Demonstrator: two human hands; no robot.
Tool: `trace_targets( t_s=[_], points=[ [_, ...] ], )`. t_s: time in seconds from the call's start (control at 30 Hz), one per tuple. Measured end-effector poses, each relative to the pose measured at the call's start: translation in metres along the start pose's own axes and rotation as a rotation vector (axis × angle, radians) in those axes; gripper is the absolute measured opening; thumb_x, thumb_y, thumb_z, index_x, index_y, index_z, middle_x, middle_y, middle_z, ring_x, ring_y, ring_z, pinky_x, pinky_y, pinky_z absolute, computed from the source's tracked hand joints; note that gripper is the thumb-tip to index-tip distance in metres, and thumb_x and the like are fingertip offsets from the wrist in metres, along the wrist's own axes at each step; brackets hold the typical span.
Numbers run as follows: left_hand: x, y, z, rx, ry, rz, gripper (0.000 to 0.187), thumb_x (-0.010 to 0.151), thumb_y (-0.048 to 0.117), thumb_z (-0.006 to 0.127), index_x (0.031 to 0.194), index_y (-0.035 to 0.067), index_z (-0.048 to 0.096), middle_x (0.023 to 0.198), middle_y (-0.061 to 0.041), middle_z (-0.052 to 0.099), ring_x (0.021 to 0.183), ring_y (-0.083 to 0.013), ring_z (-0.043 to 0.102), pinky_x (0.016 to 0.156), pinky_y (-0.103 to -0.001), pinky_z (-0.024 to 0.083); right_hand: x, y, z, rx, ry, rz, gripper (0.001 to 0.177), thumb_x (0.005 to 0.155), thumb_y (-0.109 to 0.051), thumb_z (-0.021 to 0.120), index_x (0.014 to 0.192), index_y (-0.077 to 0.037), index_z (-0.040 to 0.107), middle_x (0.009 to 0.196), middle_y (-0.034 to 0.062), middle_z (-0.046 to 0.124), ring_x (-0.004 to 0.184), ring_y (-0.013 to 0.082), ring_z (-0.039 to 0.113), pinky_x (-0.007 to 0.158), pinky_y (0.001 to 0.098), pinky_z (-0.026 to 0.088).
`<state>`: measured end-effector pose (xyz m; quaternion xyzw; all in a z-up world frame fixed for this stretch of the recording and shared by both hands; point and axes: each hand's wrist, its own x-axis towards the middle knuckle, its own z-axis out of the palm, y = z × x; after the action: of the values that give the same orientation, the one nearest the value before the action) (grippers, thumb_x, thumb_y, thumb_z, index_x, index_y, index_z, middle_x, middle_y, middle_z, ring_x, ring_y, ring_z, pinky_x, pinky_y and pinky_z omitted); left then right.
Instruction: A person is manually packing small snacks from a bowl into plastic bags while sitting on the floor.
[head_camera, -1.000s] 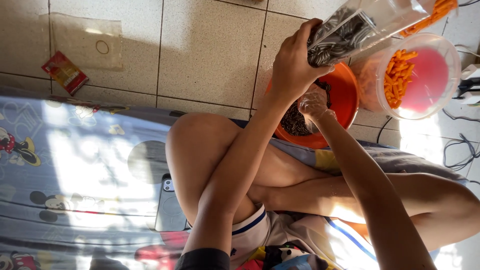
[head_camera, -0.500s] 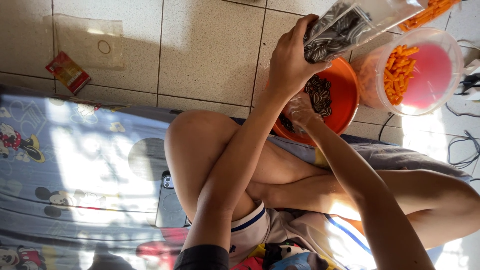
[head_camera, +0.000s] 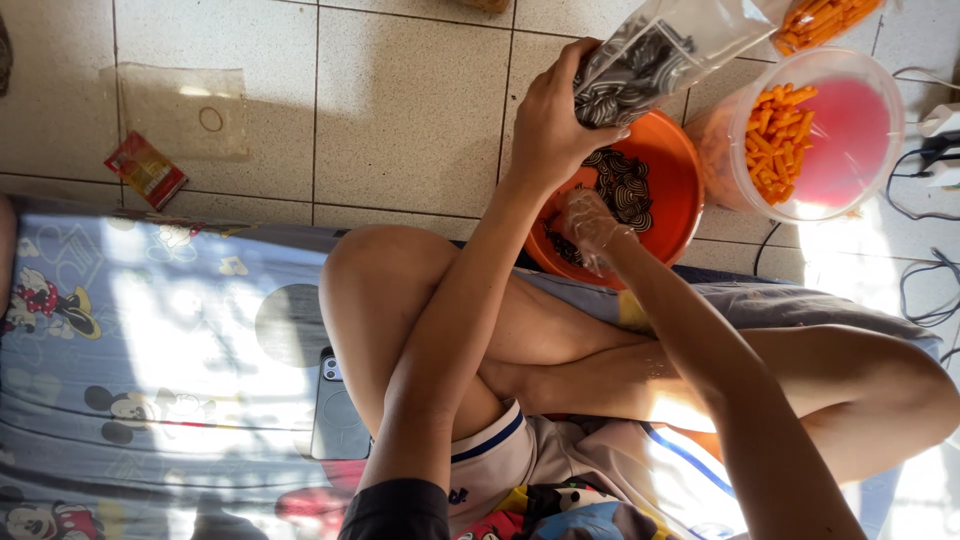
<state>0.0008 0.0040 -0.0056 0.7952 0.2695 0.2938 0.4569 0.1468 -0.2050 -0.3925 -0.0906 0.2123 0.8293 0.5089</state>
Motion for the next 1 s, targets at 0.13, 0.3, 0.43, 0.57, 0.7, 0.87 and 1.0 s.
trace_targets(
  t_s=[0.13,0.3,0.43,0.57,0.7,0.87,1.0],
  points=[
    [0.002,0.003,-0.006,-0.045,-0.021,0.112,0.08,0.062,0.038,0.085,0.123,0.016,0.037,0.113,-0.005,0.062,0.097,-0.0208,0.065,0.084,-0.034,0.057,-0.025,0.099,0.313,-1.452,0.972,-0.09,0.01,0.085,-0.022,0.063,0.087,-0.012,0.064,0.085,0.0019,0.063,0.068,0.008,0.054,0.059,0.0184,0.046],
    [0.0,0.013,-0.013,-0.184,-0.086,0.213,0.078,0.064,0.043,0.084,0.122,0.014,0.04,0.113,-0.008,0.062,0.1,-0.0235,0.065,0.082,-0.032,0.057,-0.093,0.134,0.437,-2.433,0.943,0.316,0.018,0.082,-0.022,0.055,0.072,-0.021,0.069,0.072,-0.0092,0.067,0.079,0.0071,0.059,0.084,0.0266,0.041],
    [0.0,0.023,-0.015,-0.232,-0.2,0.2,0.08,0.06,0.027,0.089,0.12,0.01,0.04,0.112,-0.012,0.063,0.099,-0.0257,0.066,0.085,-0.036,0.057,-0.158,0.151,0.489,-1.971,0.645,-0.375,0.013,0.076,-0.007,0.069,0.09,-0.006,0.069,0.083,0.0093,0.073,0.073,0.0149,0.071,0.066,0.0229,0.061],
    [-0.007,0.036,-0.015,-0.185,-0.344,0.13,0.081,0.054,0.026,0.09,0.117,0.007,0.042,0.109,-0.011,0.063,0.096,-0.0251,0.065,0.08,-0.035,0.058,-0.198,0.186,0.551,-1.615,0.655,-0.794,0.013,0.079,0.003,0.062,0.092,0.007,0.062,0.083,0.019,0.069,0.073,0.0242,0.071,0.066,0.0305,0.061],
    [-0.015,0.05,-0.015,-0.234,-0.439,0.205,0.077,0.056,0.021,0.089,0.117,0.004,0.044,0.109,-0.013,0.061,0.098,-0.0261,0.063,0.08,-0.034,0.059,-0.209,0.175,0.545,-1.728,0.439,-1.178,0.025,0.078,0.01,0.067,0.101,0.005,0.058,0.103,0.0162,0.062,0.096,0.0196,0.064,0.092,0.0258,0.057],
    [-0.018,0.053,-0.009,-0.137,-0.602,0.063,0.085,0.057,0.029,0.085,0.127,0.008,0.041,0.122,-0.011,0.055,0.114,-0.0281,0.052,0.09,-0.041,0.046,-0.195,0.174,0.547,-2.378,0.506,-1.261,0.002,0.088,0.008,0.065,0.088,0.009,0.067,0.088,0.0227,0.068,0.071,0.0228,0.069,0.062,0.0257,0.058],
    [-0.017,0.05,-0.005,-0.126,-0.601,0.095,0.086,0.058,0.035,0.085,0.127,0.007,0.041,0.121,-0.011,0.055,0.113,-0.0284,0.053,0.091,-0.041,0.046,-0.19,0.181,0.554,-1.918,0.371,-1.115,0.015,0.085,0.007,0.059,0.099,0.005,0.062,0.104,0.0156,0.065,0.095,0.0197,0.064,0.082,0.025,0.052]
  ],
)
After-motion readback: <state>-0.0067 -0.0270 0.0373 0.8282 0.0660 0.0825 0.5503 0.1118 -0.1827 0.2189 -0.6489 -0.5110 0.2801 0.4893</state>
